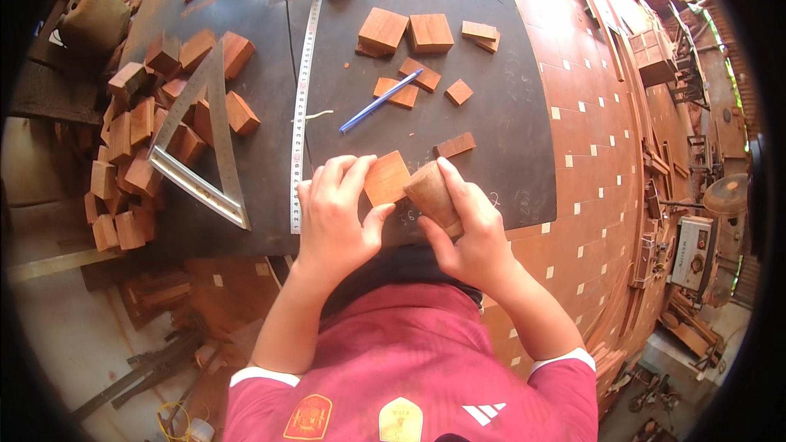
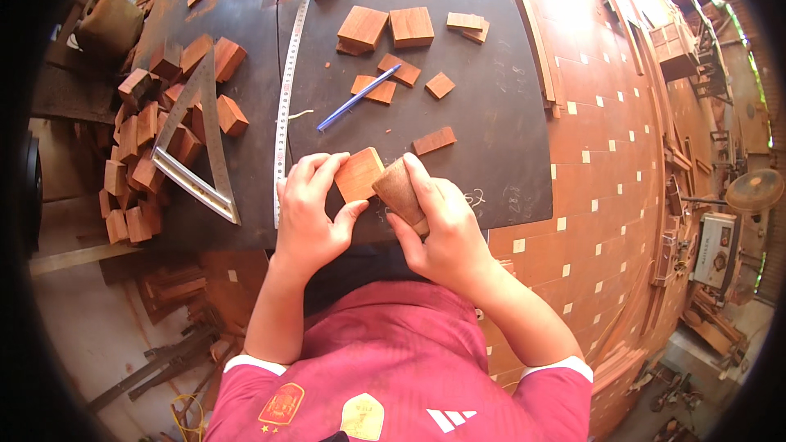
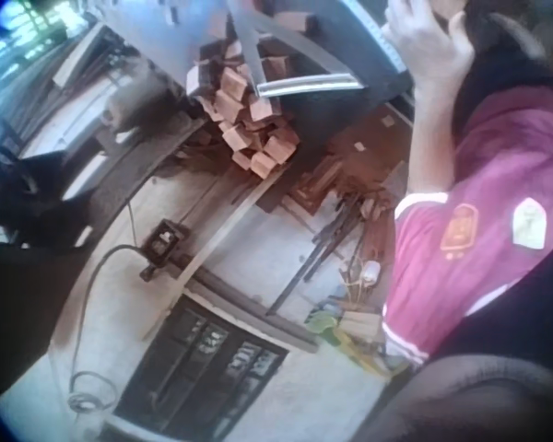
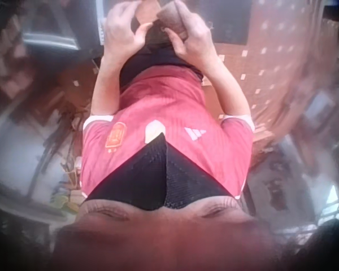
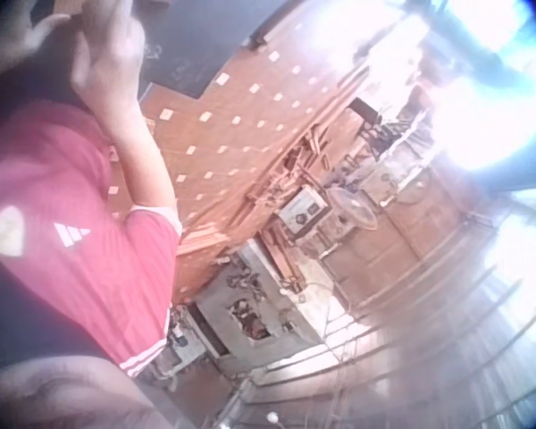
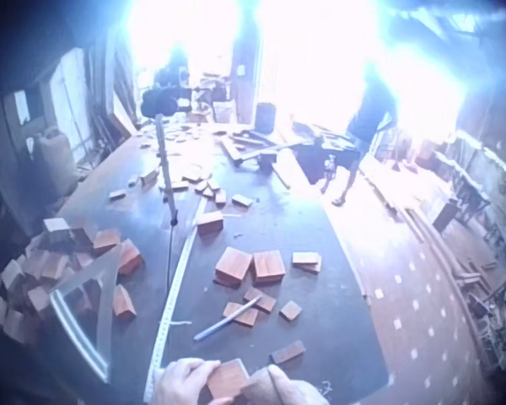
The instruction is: The person smooths small rectangular wooden blocks by hand using a cylindrical sanding tool. They pick up blocks from a workbench, rub the surfaces and edges, and place the blocks back on the bench. The person repeats this process for several blocks throughout the clip.
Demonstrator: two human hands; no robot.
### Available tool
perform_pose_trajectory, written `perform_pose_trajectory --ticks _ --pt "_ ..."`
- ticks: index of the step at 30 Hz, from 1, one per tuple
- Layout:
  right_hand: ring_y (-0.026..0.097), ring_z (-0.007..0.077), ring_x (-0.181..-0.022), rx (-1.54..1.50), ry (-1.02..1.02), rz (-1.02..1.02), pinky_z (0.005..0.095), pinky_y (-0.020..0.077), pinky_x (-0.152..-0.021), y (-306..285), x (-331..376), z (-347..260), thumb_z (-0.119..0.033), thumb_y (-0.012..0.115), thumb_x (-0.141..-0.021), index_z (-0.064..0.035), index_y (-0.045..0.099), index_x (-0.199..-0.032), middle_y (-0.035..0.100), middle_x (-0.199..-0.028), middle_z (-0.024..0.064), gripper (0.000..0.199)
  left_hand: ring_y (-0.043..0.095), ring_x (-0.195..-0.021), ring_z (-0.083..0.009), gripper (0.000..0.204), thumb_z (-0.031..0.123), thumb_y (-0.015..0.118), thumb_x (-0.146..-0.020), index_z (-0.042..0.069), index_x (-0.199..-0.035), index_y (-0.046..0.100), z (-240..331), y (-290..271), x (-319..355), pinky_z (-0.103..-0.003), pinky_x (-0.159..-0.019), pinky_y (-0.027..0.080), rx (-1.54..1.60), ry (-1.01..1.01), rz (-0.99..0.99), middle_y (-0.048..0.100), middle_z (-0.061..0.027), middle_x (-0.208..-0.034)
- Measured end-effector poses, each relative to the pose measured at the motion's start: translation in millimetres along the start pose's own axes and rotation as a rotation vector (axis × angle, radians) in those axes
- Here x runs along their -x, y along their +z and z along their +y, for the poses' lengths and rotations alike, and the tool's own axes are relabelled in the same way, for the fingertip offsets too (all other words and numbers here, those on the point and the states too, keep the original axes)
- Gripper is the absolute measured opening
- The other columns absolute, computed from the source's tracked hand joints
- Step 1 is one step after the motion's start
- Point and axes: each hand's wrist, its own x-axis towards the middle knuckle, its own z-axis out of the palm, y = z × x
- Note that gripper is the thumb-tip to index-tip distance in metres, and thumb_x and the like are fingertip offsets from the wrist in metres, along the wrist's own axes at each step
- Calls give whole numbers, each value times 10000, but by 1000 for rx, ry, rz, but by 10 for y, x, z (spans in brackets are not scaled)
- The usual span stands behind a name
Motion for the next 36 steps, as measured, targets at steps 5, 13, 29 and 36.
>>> perform_pose_trajectory --ticks 5,13,29,36 --pt "662 462 -972 38 30 39 501 548 -887 143 -383 123 -65 793 -884 52 449 -1566 664 -1089 280 773 631 -1170 -319 635 156 903 -753 34 -1335 678 0 -23 -44 -445 -987 426 -21 33 -17 663 -106 -1242" --pt "656 436 -983 8 8 9 479 552 -896 70 -59 -39 -30 790 -865 59 469 -1552 657 -1071 272 763 634 -1171 -327 655 141 899 -736 46 -1345 676 29 -20 -18 -435 -980 430 -8 17 -10 664 -116 -1235" --pt "681 454 -1016 64 133 110 486 561 -910 212 -312 134 -105 789 -909 63 429 -1576 671 -1116 306 776 631 -1186 -336 636 161 918 -736 52 -1321 692 -26 -24 -73 -457 -1004 442 35 41 -41 667 -118 -1233" --pt "674 475 -1019 71 149 45 494 555 -913 49 -14 -2 -87 791 -906 75 411 -1580 673 -1114 301 791 624 -1182 -335 647 155 913 -736 45 -1330 684 2 -29 -45 -448 -987 427 34 27 -56 653 -119 -1248"
